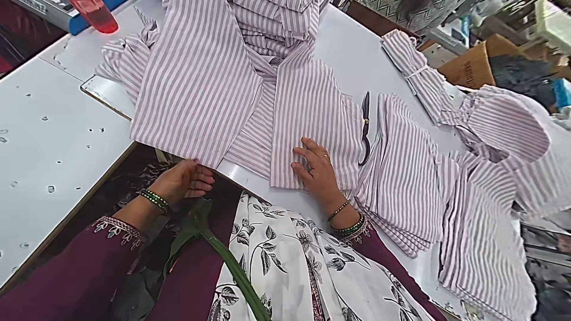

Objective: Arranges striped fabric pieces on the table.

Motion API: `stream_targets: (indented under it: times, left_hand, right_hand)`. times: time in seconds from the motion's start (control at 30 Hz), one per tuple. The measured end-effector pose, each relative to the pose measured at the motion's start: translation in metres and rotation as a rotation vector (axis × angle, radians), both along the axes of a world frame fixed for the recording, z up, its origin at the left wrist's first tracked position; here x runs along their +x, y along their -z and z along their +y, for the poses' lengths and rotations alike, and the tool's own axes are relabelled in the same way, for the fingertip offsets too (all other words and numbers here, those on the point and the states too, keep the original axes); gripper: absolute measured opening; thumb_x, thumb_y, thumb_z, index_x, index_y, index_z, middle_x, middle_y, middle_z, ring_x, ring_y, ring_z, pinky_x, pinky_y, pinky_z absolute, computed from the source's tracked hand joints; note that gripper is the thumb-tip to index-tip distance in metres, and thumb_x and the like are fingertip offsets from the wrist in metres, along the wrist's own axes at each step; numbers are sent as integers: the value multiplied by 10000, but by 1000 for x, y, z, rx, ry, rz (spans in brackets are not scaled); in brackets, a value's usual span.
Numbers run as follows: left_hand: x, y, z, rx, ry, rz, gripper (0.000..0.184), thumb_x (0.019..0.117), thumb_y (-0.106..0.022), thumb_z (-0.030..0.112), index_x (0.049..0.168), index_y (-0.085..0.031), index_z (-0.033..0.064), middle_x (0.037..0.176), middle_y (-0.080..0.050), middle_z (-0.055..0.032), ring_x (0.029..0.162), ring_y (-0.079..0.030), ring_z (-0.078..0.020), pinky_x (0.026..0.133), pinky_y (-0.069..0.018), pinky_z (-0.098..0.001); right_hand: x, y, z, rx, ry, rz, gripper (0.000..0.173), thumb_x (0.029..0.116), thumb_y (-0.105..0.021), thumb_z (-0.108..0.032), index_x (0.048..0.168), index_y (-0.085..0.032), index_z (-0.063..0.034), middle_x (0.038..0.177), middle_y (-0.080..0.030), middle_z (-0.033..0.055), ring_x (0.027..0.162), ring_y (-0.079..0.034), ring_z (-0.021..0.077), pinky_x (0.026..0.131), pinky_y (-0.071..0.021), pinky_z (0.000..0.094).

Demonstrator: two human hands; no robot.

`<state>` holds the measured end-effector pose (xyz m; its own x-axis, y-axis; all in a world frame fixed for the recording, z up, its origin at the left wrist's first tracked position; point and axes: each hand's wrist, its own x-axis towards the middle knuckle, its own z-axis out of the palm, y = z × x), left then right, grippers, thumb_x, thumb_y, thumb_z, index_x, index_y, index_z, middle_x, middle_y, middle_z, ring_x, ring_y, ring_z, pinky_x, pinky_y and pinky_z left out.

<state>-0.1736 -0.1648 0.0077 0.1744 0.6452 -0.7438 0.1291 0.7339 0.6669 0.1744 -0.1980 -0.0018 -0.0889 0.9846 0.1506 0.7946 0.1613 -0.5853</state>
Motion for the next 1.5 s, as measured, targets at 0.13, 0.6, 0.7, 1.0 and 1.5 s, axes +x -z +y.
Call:
stream_targets:
  times: [0.13, 0.6, 0.7, 1.0, 1.5]
  left_hand:
    - [1, 7, 3, 109, -263, 58, 372, 1126, -380, 291, 876, -569, 90, 668, -645, 10, 613, -687, -110, 623, -599, -251]
    - [-1, -3, 10, 82, -139, 182, 298, 1101, -473, 244, 933, -600, 34, 711, -639, 3, 629, -655, -69, 639, -565, -217]
    - [-5, -4, 8, 82, -163, 135, 214, 1071, -462, 59, 898, -589, 54, 708, -670, 2, 632, -676, -74, 641, -575, -211]
    - [-1, -5, 11, 62, 100, 148, 335, 1116, -399, 159, 905, -635, 51, 712, -665, 17, 639, -676, -60, 632, -566, -197]
    - [100, -22, 3, 1186, 991, 464, 602, 1042, -467, 451, 1462, -547, 27, 1562, -476, -182, 1494, -374, -396, 1184, -248, -659]
  right_hand:
    - [0, 1, 0, 17, -3, 6, 399, 983, -581, -324, 1245, -721, -57, 1505, -522, 195, 1461, -399, 401, 1194, -238, 619]
    - [0, 0, 0, 3, -1, -3, 406, 976, -586, -332, 1260, -717, -72, 1510, -515, 199, 1466, -389, 411, 1193, -224, 643]
    - [0, 0, 0, 0, 3, 0, 401, 977, -589, -327, 1258, -717, -72, 1513, -513, 196, 1470, -385, 403, 1195, -225, 635]
    - [0, 0, -1, 1, 3, 3, 399, 979, -590, -323, 1261, -716, -70, 1517, -511, 189, 1471, -386, 397, 1202, -220, 623]
    - [-13, -2, -31, 25, -161, -174, 554, 1035, -434, -448, 1381, -640, -67, 1477, -568, 158, 1401, -489, 415, 1134, -305, 674]
